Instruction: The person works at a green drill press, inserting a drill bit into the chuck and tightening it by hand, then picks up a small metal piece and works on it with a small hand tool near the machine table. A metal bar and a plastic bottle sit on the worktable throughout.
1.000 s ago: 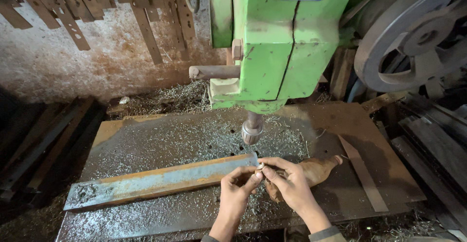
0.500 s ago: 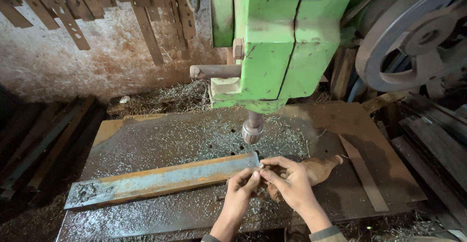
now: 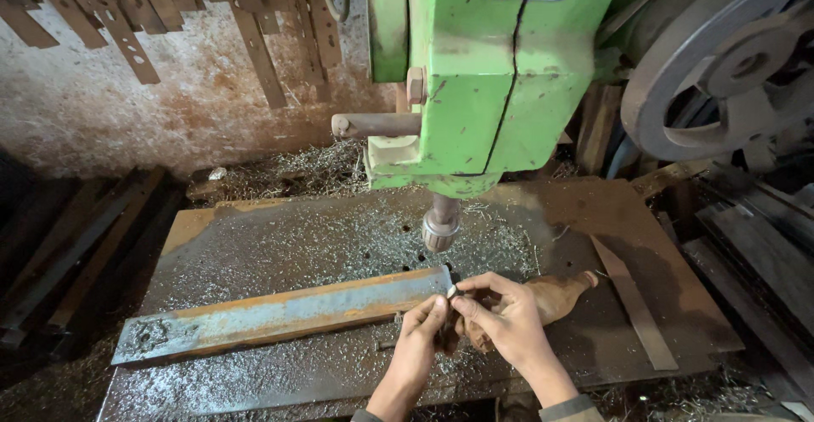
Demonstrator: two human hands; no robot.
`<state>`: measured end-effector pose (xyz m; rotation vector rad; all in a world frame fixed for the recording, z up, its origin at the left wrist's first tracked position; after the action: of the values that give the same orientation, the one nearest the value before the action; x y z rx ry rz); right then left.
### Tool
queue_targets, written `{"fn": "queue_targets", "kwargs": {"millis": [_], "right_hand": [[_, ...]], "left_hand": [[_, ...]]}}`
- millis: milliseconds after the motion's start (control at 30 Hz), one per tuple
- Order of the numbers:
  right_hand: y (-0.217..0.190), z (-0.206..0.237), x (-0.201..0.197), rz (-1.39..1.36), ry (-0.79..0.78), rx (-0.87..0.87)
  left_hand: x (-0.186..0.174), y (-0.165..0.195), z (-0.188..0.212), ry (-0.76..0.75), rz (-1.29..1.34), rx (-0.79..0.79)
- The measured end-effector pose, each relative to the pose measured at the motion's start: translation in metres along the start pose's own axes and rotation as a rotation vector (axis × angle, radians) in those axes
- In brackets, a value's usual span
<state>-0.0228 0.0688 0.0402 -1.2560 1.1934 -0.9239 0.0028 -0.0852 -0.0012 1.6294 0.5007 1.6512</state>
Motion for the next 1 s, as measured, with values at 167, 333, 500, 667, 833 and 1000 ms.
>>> {"fn": "queue_targets", "kwargs": {"millis": [167,333,500,667,833,1000], "right_hand": [[0.005,-0.001,-0.001,0.002,0.001,0.024],[0.007,0.000,-0.001,0.005,0.008,0.001],[0.005,0.000,-0.002,-0.013,0.020,-0.005],[0.004,0.002,-0.002,0.085,0.044,-0.032],[-0.003,0.003,-0.002,0.045,0.037,-0.035],[-0.032,0.025,-0.008,0.013,0.046,-0.094]], "left_hand": [[0.000,0.002,0.000,0.030,-0.041,0.028],[0.000,0.002,0.000,0.020,-0.056,0.011],[0.002,0.002,-0.001,0.021,-0.089,0.028],[0.000,-0.001,0.000,0.037,-0.146,0.045],[0.004,0.001,0.005,0.091,-0.210,0.099],[0.027,0.008,0.031,0.129,-0.401,0.385]]}}
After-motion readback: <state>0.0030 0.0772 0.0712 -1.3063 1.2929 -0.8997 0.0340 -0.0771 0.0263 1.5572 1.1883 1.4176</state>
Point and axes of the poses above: each hand's wrist, its own z-axis away from the middle knuckle, its own x-axis out of the palm, y = z × x, the point moved 3 cm from there along -z, towards the middle knuckle, and after that the axes turned 15 degrees about z, right-handed, at the moved point
